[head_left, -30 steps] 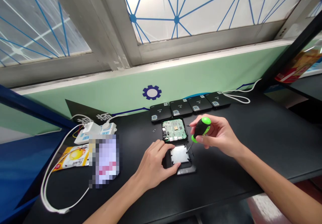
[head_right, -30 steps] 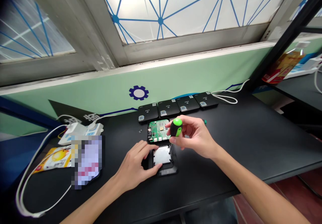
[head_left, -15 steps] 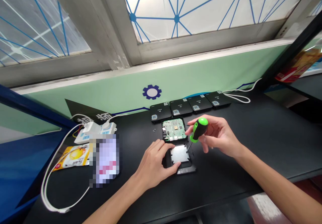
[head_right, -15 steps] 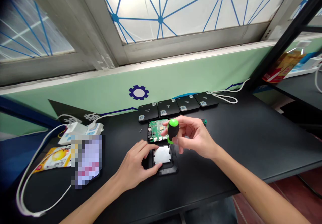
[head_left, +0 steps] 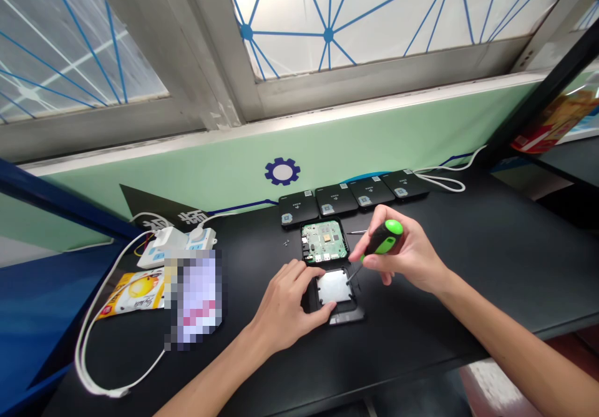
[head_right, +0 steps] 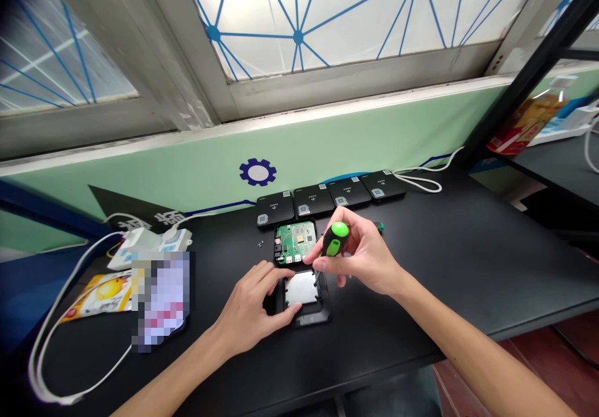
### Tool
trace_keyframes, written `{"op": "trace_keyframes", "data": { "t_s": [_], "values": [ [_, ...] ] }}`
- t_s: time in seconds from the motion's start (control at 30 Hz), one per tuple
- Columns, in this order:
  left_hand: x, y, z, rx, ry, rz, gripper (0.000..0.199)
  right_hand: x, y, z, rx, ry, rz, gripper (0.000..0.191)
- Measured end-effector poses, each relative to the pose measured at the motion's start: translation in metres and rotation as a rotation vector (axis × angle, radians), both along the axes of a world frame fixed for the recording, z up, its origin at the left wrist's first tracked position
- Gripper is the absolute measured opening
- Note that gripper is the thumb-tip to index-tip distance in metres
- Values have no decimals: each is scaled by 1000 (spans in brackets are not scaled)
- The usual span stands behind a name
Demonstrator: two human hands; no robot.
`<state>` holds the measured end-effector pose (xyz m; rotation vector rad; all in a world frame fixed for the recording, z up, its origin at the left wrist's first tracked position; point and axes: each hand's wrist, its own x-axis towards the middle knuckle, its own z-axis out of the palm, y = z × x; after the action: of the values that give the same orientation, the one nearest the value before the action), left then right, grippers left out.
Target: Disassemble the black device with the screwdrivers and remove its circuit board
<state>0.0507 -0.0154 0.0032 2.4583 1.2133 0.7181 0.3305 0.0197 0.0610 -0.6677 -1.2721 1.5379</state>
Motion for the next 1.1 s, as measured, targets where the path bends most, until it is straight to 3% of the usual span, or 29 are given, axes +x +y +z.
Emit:
{"op": "trace_keyframes", "data": {
  "t_s": [0.3, 0.6, 0.87, 1.1],
  "values": [
    [0, 0, 0, 8, -1, -7, 39, 2, 3, -1, 127, -67, 1, 22],
    [0, 0, -1, 4, -2, -7, 40, 3, 2, -2, 12, -24, 24, 39],
    [0, 0, -1, -9, 3, -2, 39, 6, 4, -8, 99, -23, 50, 19],
    [0, 0, 0, 1, -1, -11, 39, 8, 6, -14, 89, 8, 103, 33]
  ]
}}
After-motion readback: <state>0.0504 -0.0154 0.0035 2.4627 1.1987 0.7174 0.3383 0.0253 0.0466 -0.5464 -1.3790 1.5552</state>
